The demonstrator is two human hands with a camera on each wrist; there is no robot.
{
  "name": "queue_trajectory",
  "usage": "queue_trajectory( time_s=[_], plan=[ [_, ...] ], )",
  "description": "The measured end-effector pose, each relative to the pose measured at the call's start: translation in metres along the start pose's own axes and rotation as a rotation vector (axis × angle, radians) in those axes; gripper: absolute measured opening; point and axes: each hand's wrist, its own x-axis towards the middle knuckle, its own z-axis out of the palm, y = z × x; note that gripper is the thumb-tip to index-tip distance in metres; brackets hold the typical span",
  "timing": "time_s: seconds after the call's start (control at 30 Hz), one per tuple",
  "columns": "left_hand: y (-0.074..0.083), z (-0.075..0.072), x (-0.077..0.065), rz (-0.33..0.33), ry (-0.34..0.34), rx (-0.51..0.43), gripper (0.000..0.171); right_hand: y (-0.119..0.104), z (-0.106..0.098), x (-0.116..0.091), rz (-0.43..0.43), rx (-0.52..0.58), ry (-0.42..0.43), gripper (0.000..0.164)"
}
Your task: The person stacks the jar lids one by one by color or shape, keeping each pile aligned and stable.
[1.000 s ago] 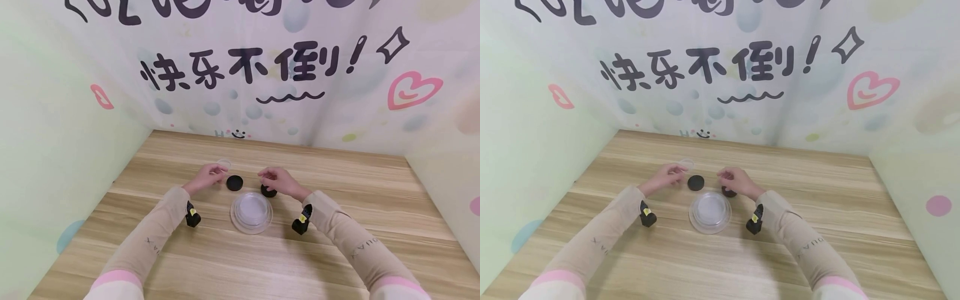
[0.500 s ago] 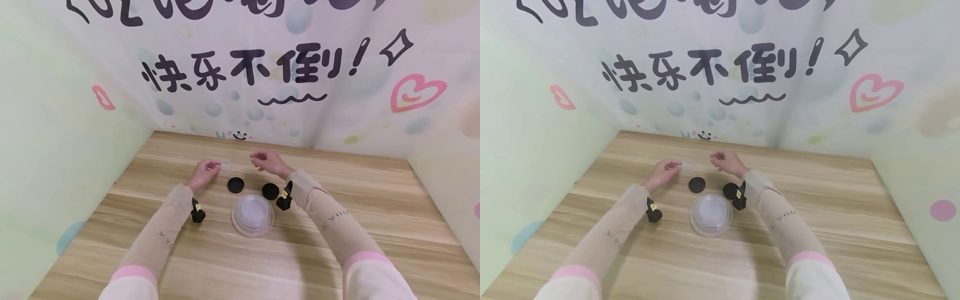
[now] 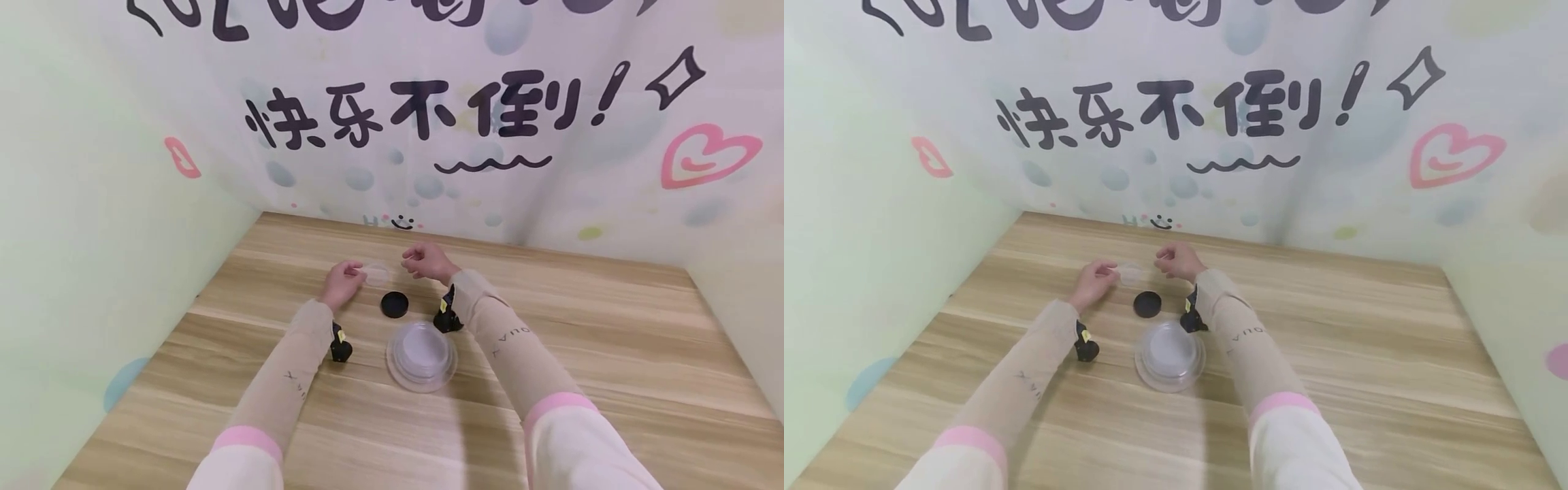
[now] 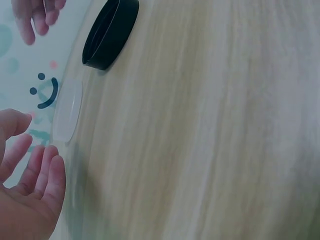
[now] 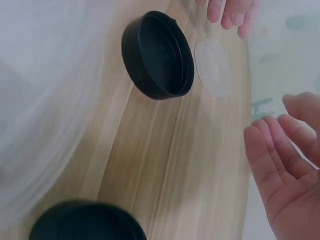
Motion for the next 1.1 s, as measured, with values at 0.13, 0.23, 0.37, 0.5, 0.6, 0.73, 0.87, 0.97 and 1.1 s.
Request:
queue_trajectory(
  time_s=[0.13,0.23,0.37,0.5,0.6,0.73,0.87,0.97,1.1],
  plan=[
    [0.001,0.005,-0.001,-0.012,0.002,0.020,0.032,0.077,0.001,0.064,0.000,0.076,-0.050,0.038],
    [0.000,0.007,-0.001,-0.033,0.006,0.031,0.032,0.135,0.004,0.113,0.002,0.099,-0.084,0.046],
    [-0.001,0.008,-0.003,-0.045,0.003,0.030,0.034,0.155,0.010,0.126,0.008,0.061,-0.106,0.050],
    [-0.001,0.010,-0.003,-0.048,0.002,0.016,0.034,0.135,0.017,0.109,0.040,0.025,-0.136,0.049],
    [-0.002,0.012,-0.003,-0.050,-0.004,0.003,0.033,0.146,0.020,0.118,0.065,0.046,-0.173,0.053],
    [-0.001,0.013,-0.002,-0.055,-0.016,-0.011,0.033,0.197,0.022,0.159,0.061,0.103,-0.212,0.059],
    [0.000,0.013,-0.004,-0.064,-0.013,-0.011,0.033,0.217,0.024,0.177,0.060,0.151,-0.229,0.059],
    [0.000,0.012,-0.005,-0.074,-0.014,-0.009,0.034,0.190,0.027,0.156,0.096,0.127,-0.209,0.056],
    [0.000,0.017,-0.004,-0.079,-0.025,-0.004,0.034,0.112,0.021,0.084,0.129,0.087,-0.187,0.048]
  ],
)
